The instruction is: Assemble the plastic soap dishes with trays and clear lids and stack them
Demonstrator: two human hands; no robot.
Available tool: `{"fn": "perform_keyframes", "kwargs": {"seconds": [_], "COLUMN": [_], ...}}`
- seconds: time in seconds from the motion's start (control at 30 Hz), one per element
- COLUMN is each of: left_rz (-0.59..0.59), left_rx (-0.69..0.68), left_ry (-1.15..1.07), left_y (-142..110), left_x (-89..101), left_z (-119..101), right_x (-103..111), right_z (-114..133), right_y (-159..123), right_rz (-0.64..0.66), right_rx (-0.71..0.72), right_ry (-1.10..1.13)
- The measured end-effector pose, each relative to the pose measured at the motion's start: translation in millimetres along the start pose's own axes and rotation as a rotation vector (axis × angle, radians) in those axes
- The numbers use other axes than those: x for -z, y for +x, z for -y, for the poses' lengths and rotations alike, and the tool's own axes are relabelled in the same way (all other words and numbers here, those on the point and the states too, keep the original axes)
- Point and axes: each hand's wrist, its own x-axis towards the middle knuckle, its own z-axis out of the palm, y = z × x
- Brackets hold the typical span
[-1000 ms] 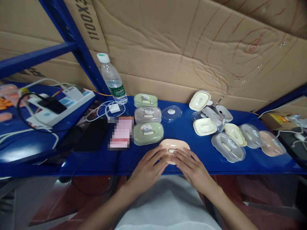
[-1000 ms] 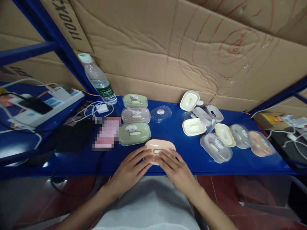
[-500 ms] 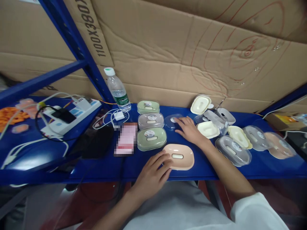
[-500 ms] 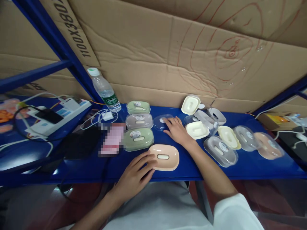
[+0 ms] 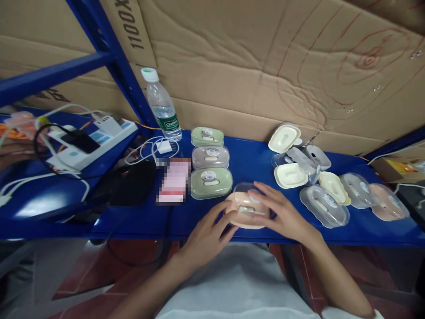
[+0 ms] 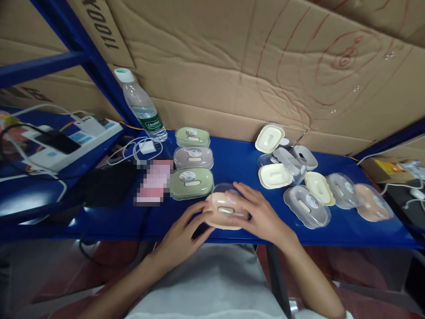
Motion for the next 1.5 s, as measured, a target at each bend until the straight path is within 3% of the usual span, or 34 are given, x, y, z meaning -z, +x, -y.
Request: {"fn": "perform_keyframes", "kwargs": {"seconds": [0.17,0.53,0.77,0.87,0.97,1.07,1.13,1.2,1.33,1.5], "left_rz": [-0.071,0.011,-0.093,-0.158,-0.225,-0.2,-0.161,-0.119,-0.008,0.123], "left_rx": [0.075,0.095,0.045,0.047,0.096,0.152,0.159,0.139,0.044,-0.068], "left_ry": [-0.068,-0.009,0.06,0.161,0.322,0.456,0.49,0.489,0.445,0.479], "left_y": [-1.6,-1.6,-5.2,-1.9,4.4,8.4,7.9,6.2,10.6,44.6], "left_x": [-1.5,-4.5,6.5,19.1,30.0,34.4,33.5,30.7,22.9,9.6], "left_z": [0.6,-0.5,-6.7,-7.6,-1.7,8.6,13.7,14.7,6.9,5.1], "right_x": [-10.6,-30.2,-32.5,-32.2,-24.8,-10.7,-1.7,3.6,-1.3,-22.6], "right_z": [24.3,16.1,5.8,-5.5,-23.3,-37.5,-39.9,-38.6,-40.7,-49.4], "right_y": [-15.9,-9.6,-15.3,1.6,35.7,68.2,75.6,67.5,21.6,-24.7], "right_rz": [0.062,-0.013,-0.09,-0.096,-0.077,-0.167,-0.233,-0.25,-0.264,-0.257], "right_rx": [0.05,0.109,-0.039,-0.063,-0.04,-0.073,-0.107,-0.123,-0.245,-0.362], "right_ry": [-0.065,-0.216,-0.351,-0.359,-0.407,-0.494,-0.518,-0.517,-0.563,-0.579]}}
